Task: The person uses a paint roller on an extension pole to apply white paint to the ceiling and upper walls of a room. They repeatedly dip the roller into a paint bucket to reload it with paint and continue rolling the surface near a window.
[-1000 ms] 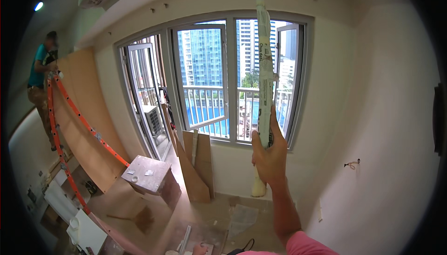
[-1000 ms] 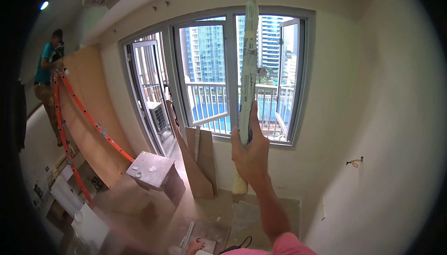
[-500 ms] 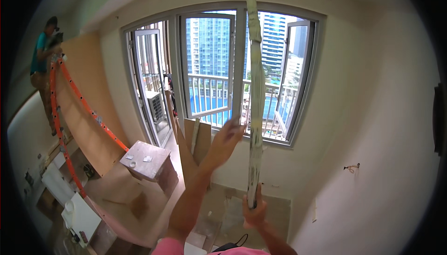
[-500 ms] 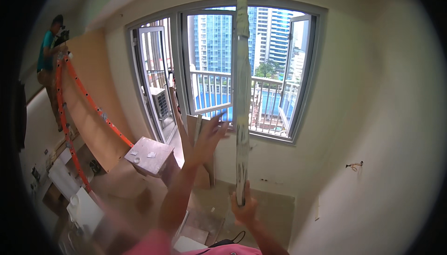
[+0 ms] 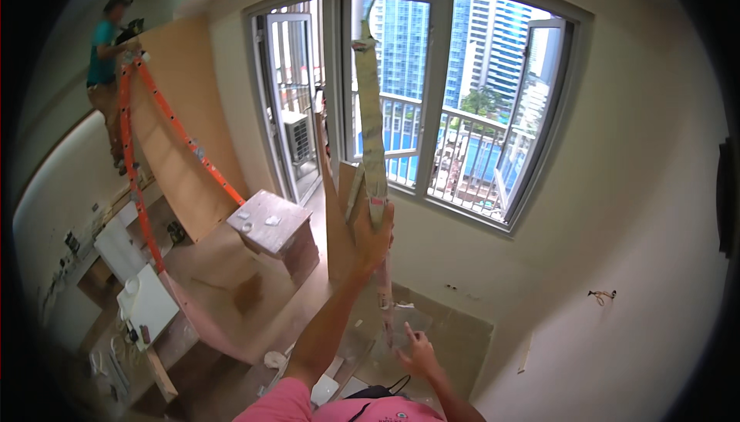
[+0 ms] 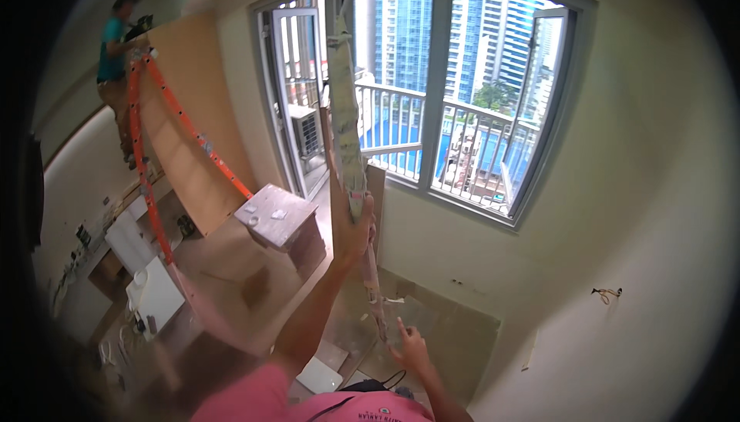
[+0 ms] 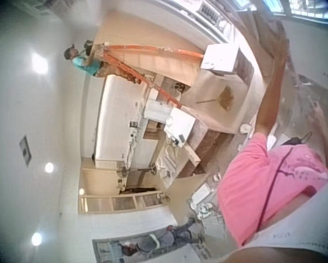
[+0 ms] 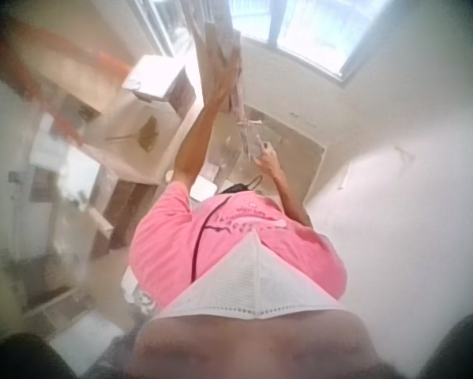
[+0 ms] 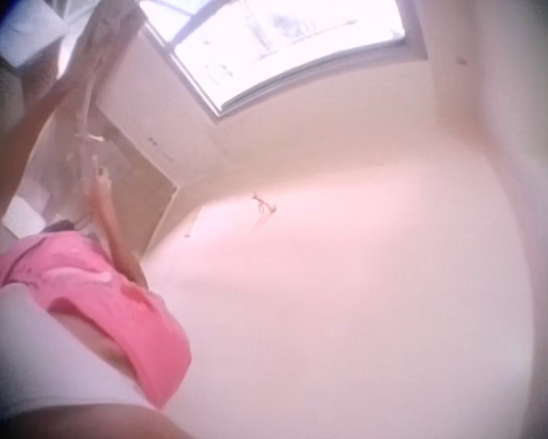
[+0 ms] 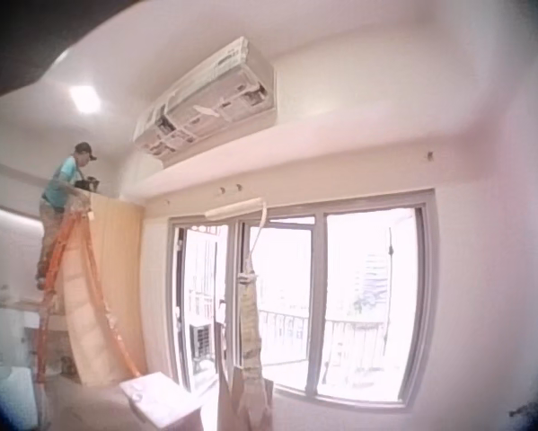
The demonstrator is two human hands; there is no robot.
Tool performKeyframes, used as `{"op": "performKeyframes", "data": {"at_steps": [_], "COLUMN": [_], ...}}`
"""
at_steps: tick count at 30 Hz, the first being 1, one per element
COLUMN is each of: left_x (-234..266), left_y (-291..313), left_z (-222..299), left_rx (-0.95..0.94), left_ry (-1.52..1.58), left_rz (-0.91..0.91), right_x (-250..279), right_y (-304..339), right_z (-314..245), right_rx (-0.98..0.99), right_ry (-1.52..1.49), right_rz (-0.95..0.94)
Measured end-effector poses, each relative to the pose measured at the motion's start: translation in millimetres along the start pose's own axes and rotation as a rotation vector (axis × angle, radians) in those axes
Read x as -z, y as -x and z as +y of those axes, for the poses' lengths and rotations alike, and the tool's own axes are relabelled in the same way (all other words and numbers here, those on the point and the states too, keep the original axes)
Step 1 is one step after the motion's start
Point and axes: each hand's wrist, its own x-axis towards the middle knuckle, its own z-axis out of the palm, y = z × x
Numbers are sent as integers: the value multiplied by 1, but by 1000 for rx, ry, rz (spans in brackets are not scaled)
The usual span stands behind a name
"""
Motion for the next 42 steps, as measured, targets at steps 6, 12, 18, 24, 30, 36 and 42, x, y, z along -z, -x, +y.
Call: {"op": "performKeyframes", "data": {"at_steps": [6, 12, 18, 24, 30, 36, 42], "left_x": [54, 53, 42, 84, 154, 138, 77], "left_y": [51, 110, 146, 287, 353, 335, 225], "left_z": [-69, -50, -10, -13, -51, -57, -40], "left_rx": [69, 265, 58, -74, 190, 244, -13], "left_ry": [-164, -266, -577, -1295, -1313, -1002, -895], "left_rz": [39, -130, 3, 260, 65, 49, 227], "right_x": [50, 154, 155, 173, 201, 256, 321], "right_y": [-69, -152, -180, -216, -245, -274, -316], "right_z": [2, -143, -171, -169, -171, -194, -162], "right_rx": [13, 359, 97, -103, -147, 6, 341], "right_ry": [-306, -1061, -1612, -1709, -1797, -1845, -1133], "right_rz": [113, 265, -67, 2, -38, -154, 27]}}
